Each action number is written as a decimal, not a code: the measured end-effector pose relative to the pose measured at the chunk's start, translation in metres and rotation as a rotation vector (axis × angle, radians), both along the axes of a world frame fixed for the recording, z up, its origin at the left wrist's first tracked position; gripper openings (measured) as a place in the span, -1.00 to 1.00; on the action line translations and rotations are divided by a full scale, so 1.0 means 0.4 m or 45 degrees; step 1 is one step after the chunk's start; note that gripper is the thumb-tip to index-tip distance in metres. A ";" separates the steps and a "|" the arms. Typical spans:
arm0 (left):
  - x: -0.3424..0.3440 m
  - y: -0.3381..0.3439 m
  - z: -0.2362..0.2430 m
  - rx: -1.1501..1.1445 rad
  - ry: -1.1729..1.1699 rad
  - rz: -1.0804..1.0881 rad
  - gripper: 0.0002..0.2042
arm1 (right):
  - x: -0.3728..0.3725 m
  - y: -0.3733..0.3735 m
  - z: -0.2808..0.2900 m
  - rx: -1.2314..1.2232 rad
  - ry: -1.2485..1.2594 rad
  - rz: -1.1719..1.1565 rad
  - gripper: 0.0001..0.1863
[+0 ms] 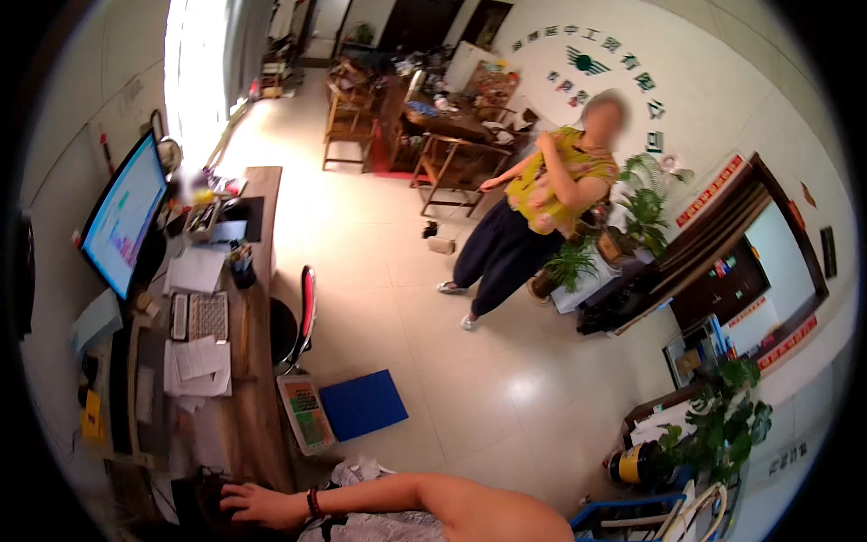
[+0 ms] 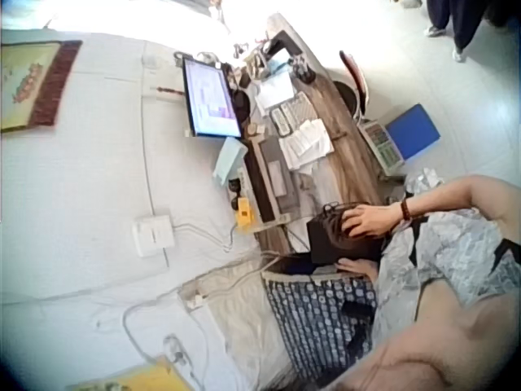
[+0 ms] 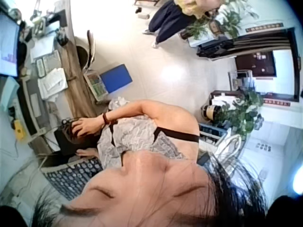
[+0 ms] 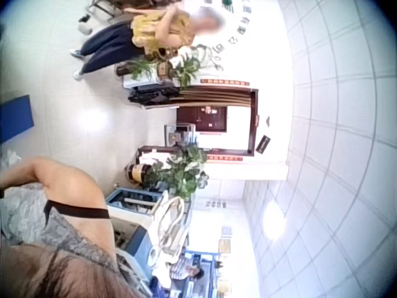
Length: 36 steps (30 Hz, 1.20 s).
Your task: The person mounts a white router onto a wall-mounted bracket, wipes a black electronic box with a cloth, and organizes various power and data cables located behind a desktop printer.
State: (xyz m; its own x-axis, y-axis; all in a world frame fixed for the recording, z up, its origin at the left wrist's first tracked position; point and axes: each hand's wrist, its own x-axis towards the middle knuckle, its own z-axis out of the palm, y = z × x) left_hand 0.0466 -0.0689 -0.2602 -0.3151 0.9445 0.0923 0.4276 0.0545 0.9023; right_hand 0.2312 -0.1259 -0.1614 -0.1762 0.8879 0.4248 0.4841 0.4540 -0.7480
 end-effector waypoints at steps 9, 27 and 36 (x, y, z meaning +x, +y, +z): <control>-0.055 -0.094 0.067 -0.202 -0.202 0.060 -0.47 | 0.121 0.020 0.071 -0.074 0.000 0.214 -0.50; 0.041 0.128 0.307 -0.249 0.461 -0.054 -0.35 | 0.128 0.304 -0.108 -0.219 0.517 -0.185 -0.54; 0.019 0.126 0.292 -0.255 0.353 0.014 -0.51 | 0.148 0.225 -0.042 -0.389 0.075 0.081 -0.66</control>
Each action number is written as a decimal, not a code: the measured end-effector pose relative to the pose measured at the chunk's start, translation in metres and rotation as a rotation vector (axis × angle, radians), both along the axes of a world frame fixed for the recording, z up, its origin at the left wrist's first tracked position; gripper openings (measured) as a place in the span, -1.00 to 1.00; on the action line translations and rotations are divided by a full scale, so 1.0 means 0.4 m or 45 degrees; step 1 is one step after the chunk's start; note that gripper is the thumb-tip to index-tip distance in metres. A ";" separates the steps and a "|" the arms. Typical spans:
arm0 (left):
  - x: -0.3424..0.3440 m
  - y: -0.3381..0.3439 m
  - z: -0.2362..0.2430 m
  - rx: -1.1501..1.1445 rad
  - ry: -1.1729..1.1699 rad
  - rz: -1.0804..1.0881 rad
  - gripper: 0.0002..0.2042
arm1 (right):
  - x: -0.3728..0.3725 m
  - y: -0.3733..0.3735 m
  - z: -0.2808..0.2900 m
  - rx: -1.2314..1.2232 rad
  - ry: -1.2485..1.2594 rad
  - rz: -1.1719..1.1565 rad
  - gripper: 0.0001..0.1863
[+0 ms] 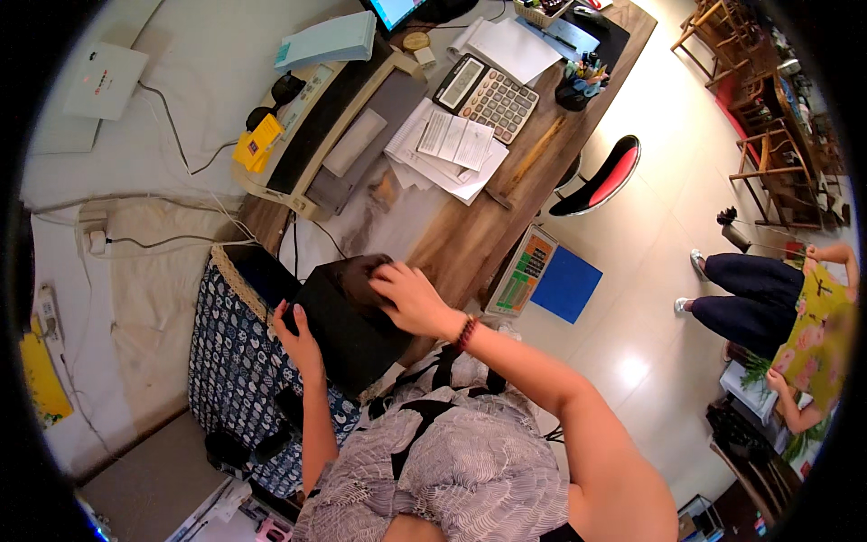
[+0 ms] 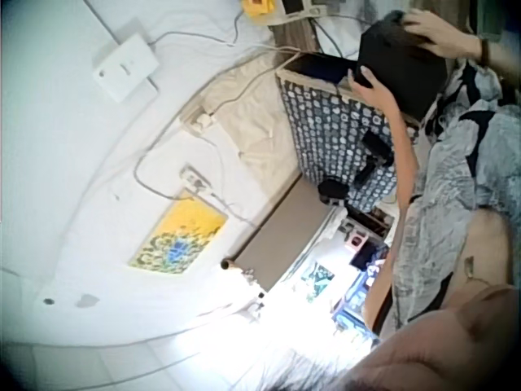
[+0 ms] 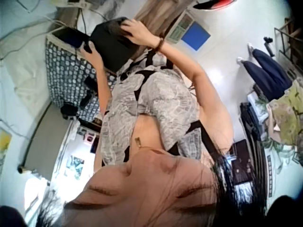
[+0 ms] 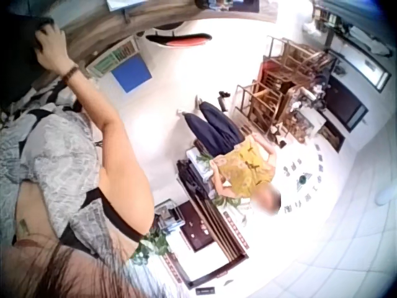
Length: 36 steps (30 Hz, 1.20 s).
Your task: The person mounts a white router onto a wall-mounted bracket, wipes a black electronic box with a cloth, and organizes various power and data cables located behind a desktop printer.
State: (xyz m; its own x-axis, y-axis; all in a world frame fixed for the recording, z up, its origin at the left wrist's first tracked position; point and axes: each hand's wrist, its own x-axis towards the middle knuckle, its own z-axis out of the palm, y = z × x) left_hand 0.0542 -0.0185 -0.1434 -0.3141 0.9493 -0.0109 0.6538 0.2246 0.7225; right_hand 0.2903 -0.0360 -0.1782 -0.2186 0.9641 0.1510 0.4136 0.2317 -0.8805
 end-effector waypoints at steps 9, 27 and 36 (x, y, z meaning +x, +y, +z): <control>0.017 0.011 0.003 -0.005 0.089 -0.130 -0.63 | -0.077 0.145 0.037 0.207 -0.306 -0.295 -0.71; 0.002 0.010 -0.003 0.000 0.093 -0.091 -0.60 | -0.018 -0.032 0.007 0.102 -0.079 -0.174 -0.64; 0.024 0.002 0.014 -0.083 0.058 -0.010 -0.60 | 0.027 -0.134 -0.084 -0.246 0.085 -0.425 -0.69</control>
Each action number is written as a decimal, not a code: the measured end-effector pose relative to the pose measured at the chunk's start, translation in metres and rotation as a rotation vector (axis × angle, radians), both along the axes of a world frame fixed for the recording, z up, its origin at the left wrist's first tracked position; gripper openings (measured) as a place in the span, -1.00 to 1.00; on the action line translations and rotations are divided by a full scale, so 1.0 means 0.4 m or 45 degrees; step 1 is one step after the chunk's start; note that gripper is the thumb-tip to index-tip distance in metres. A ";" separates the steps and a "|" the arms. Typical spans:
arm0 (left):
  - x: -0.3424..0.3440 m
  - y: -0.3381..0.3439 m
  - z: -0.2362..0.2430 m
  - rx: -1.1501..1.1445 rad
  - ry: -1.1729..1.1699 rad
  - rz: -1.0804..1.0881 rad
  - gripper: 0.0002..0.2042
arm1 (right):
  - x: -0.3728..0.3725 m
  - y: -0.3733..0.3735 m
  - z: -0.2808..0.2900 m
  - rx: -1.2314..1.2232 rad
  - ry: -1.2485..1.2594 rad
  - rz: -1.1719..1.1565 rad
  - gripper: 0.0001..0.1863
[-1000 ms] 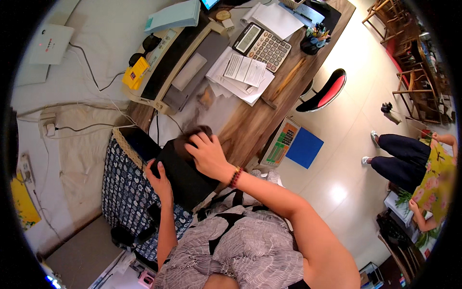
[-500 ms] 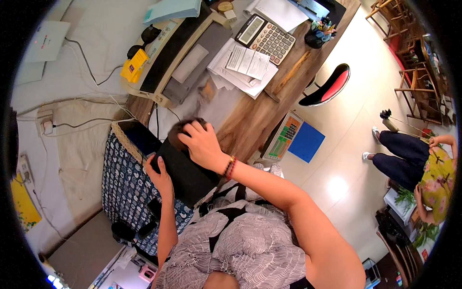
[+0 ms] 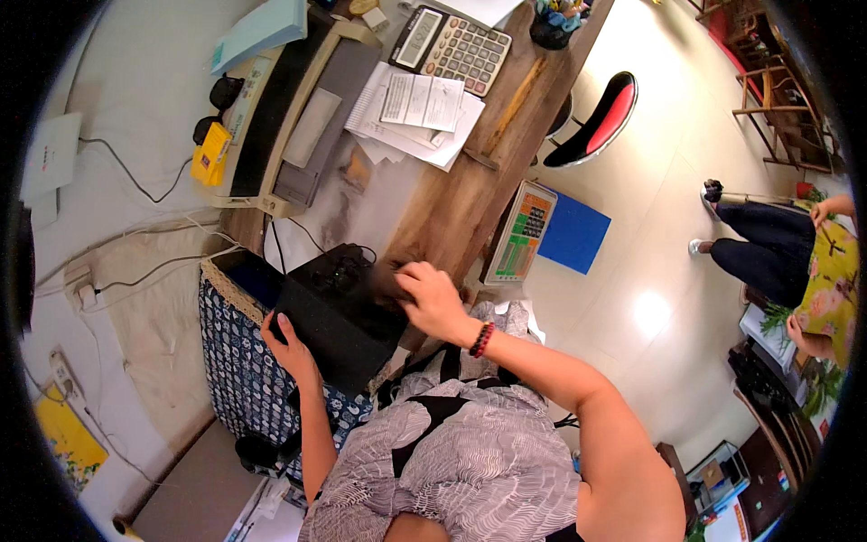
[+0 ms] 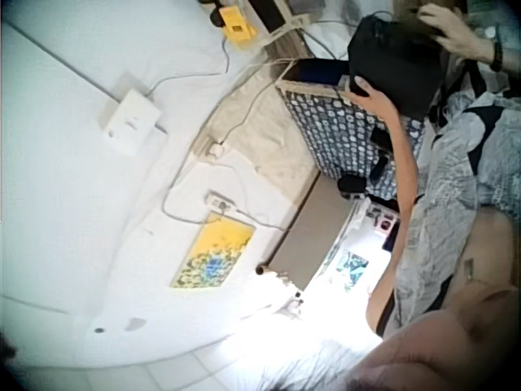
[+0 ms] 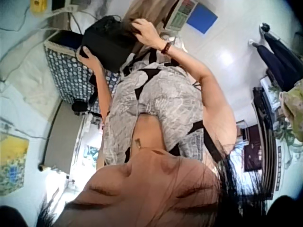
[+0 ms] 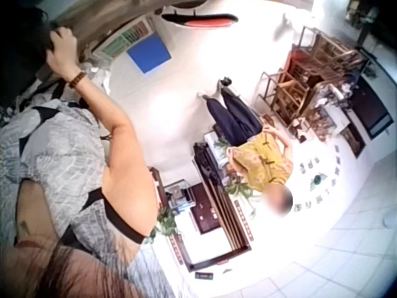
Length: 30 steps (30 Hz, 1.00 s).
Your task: The person mounts a white router onto a wall-mounted bracket, wipes a black electronic box with a cloth, and organizes various power and data cables located behind a desktop printer.
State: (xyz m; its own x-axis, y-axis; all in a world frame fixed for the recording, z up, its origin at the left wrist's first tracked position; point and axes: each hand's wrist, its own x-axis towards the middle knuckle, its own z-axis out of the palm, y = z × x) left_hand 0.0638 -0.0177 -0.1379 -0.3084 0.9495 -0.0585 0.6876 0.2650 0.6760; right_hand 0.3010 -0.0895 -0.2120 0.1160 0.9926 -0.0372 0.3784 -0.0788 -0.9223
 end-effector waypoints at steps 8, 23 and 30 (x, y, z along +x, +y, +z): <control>-0.021 0.002 -0.013 -0.023 0.016 -0.025 -0.56 | -0.084 0.056 -0.088 -0.044 -0.005 -0.012 -0.67; -0.008 0.004 -0.009 -0.021 0.030 0.014 -0.55 | -0.008 -0.093 0.019 -0.013 0.557 0.214 -0.71; -0.015 -0.002 -0.013 -0.060 -0.015 0.008 -0.58 | -0.037 -0.018 -0.099 -0.078 0.270 0.106 -0.75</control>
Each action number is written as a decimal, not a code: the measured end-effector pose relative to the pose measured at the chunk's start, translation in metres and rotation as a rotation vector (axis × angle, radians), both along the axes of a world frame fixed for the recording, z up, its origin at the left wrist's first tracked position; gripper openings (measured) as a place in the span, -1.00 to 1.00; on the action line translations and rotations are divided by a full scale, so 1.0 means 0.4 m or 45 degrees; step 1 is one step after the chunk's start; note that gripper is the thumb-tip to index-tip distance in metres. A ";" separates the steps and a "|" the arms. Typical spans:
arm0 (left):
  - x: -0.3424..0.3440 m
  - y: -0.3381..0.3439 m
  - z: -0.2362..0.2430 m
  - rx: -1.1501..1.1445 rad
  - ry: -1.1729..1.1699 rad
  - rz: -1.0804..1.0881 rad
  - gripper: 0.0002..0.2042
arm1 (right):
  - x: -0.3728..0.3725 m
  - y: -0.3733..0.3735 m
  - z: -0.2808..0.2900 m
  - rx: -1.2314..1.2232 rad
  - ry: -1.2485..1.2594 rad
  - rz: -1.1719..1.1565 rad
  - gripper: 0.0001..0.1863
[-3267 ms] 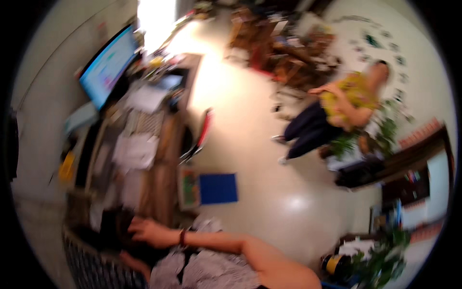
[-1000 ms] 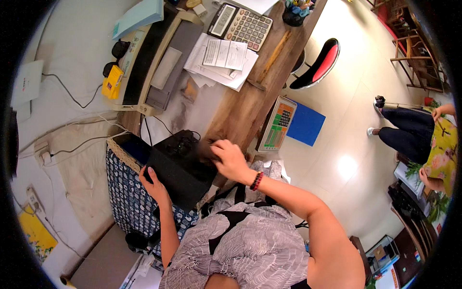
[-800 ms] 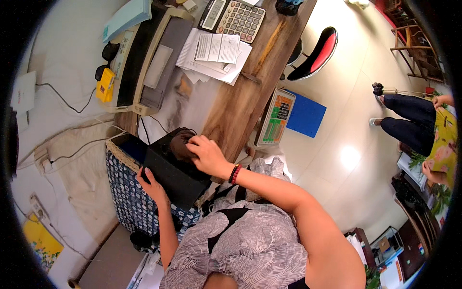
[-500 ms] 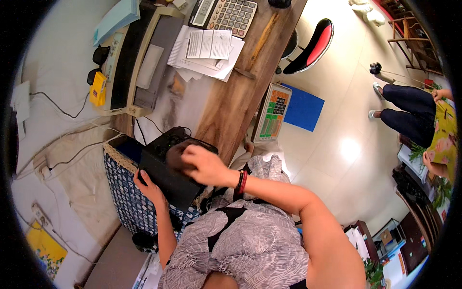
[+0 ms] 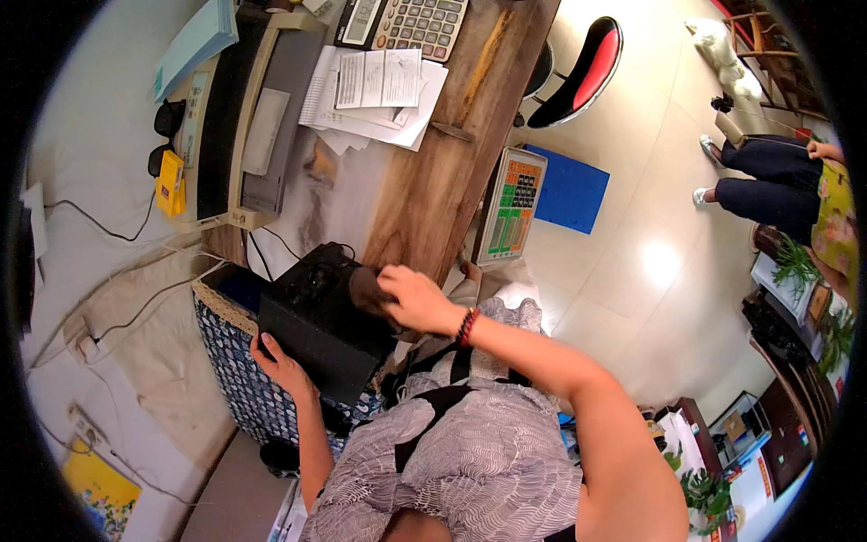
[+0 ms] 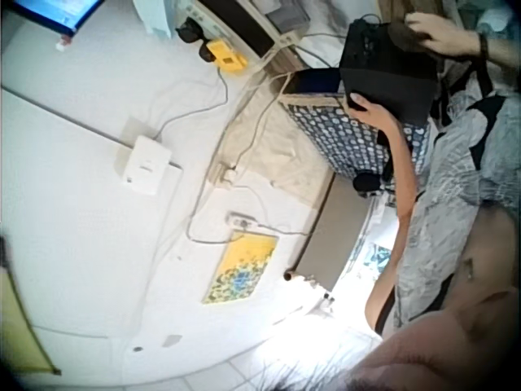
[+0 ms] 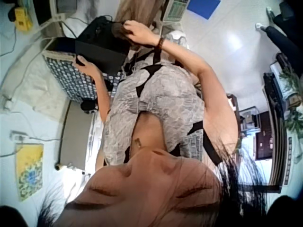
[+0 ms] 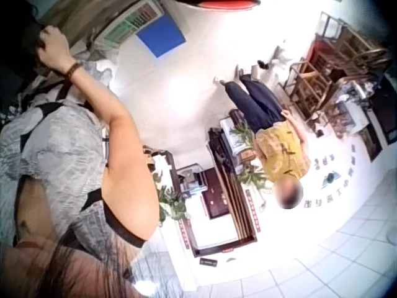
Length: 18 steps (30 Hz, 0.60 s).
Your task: The person mounts a white router onto a wall-mounted bracket, wipes a black electronic box with a cloth, and organizes various power and data cables located behind a desktop printer.
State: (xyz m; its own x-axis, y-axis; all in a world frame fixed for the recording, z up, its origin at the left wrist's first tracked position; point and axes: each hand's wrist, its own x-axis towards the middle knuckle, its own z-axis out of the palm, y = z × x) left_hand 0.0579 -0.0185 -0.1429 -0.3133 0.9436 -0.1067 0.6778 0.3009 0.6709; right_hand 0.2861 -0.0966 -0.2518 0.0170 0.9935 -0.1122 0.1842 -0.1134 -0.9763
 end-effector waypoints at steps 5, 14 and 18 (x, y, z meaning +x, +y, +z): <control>0.005 0.004 -0.002 0.007 0.035 -0.016 -0.58 | -0.011 0.046 -0.044 -0.275 -0.289 0.057 -0.71; 0.010 0.004 0.005 0.013 0.058 -0.029 -0.57 | -0.010 0.173 -0.018 0.034 -0.091 -0.204 -0.72; 0.002 0.007 0.001 0.039 0.107 -0.038 -0.52 | -0.017 0.145 -0.047 0.017 -0.520 0.061 -0.74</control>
